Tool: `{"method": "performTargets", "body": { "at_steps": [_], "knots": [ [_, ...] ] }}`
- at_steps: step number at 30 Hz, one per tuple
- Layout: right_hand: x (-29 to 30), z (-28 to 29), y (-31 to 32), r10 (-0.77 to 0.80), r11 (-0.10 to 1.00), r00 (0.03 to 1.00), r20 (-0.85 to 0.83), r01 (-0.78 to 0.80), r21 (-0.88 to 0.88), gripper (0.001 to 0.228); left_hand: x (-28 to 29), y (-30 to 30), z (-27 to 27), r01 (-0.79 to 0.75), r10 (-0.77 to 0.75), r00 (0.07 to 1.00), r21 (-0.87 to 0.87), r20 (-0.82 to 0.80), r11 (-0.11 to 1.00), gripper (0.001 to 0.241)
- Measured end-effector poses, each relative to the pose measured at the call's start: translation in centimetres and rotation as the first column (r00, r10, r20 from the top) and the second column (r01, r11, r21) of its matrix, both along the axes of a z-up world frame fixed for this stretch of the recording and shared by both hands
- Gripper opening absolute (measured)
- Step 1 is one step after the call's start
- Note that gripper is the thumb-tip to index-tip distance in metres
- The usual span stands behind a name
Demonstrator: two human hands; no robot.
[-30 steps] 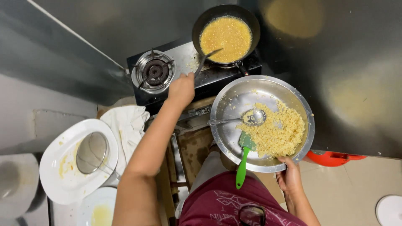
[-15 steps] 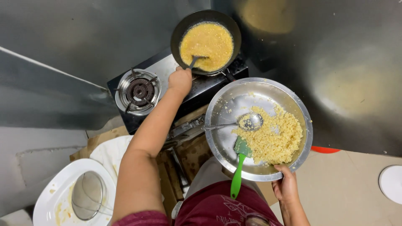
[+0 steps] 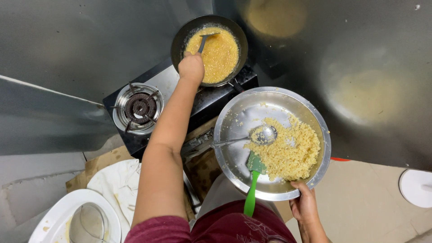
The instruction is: Transferring and stirring a yellow food mixture in a frying pan on a gas stove
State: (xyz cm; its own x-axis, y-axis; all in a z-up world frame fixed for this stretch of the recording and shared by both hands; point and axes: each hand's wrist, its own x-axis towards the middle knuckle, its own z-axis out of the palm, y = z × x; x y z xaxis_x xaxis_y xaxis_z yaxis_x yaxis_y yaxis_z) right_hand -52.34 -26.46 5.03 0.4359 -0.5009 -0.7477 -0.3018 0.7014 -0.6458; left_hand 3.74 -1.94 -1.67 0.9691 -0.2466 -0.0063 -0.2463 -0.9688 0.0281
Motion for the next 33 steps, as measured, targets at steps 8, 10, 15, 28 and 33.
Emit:
{"method": "performTargets", "body": {
  "at_steps": [8, 10, 15, 28, 33],
  "knots": [
    [-0.1, -0.6, -0.5, -0.002, 1.0, 1.0, 0.025, 0.002, 0.003, 0.035, -0.5, -0.8, -3.3, 0.008, -0.002, 0.994, 0.059, -0.107, 0.998, 0.042],
    [0.1, -0.2, -0.4, 0.0, 1.0, 1.0, 0.019, 0.0, 0.002, 0.032, -1.9, 0.0, -4.2, 0.031, -0.024, 0.997, 0.089, -0.078, 0.996, 0.04],
    [0.2, -0.5, -0.9, 0.02, 1.0, 0.999, 0.046, -0.021, 0.01, 0.037, -5.9, 1.5, -4.3, 0.079, -0.064, 0.993, 0.146, -0.104, 0.986, 0.043],
    [1.2, 1.3, -1.1, 0.081, 0.997, 0.995, 0.062, -0.08, -0.024, 0.056, -12.7, 5.8, 6.6, 0.114, -0.082, 0.985, 0.212, -0.152, 0.971, 0.034],
    [0.5, 0.1, -1.6, 0.091, 0.996, 0.995, 0.033, -0.09, -0.012, 0.041, -13.6, 6.6, 14.8, 0.181, -0.119, 0.962, 0.249, -0.246, 0.951, 0.034]
  ]
}}
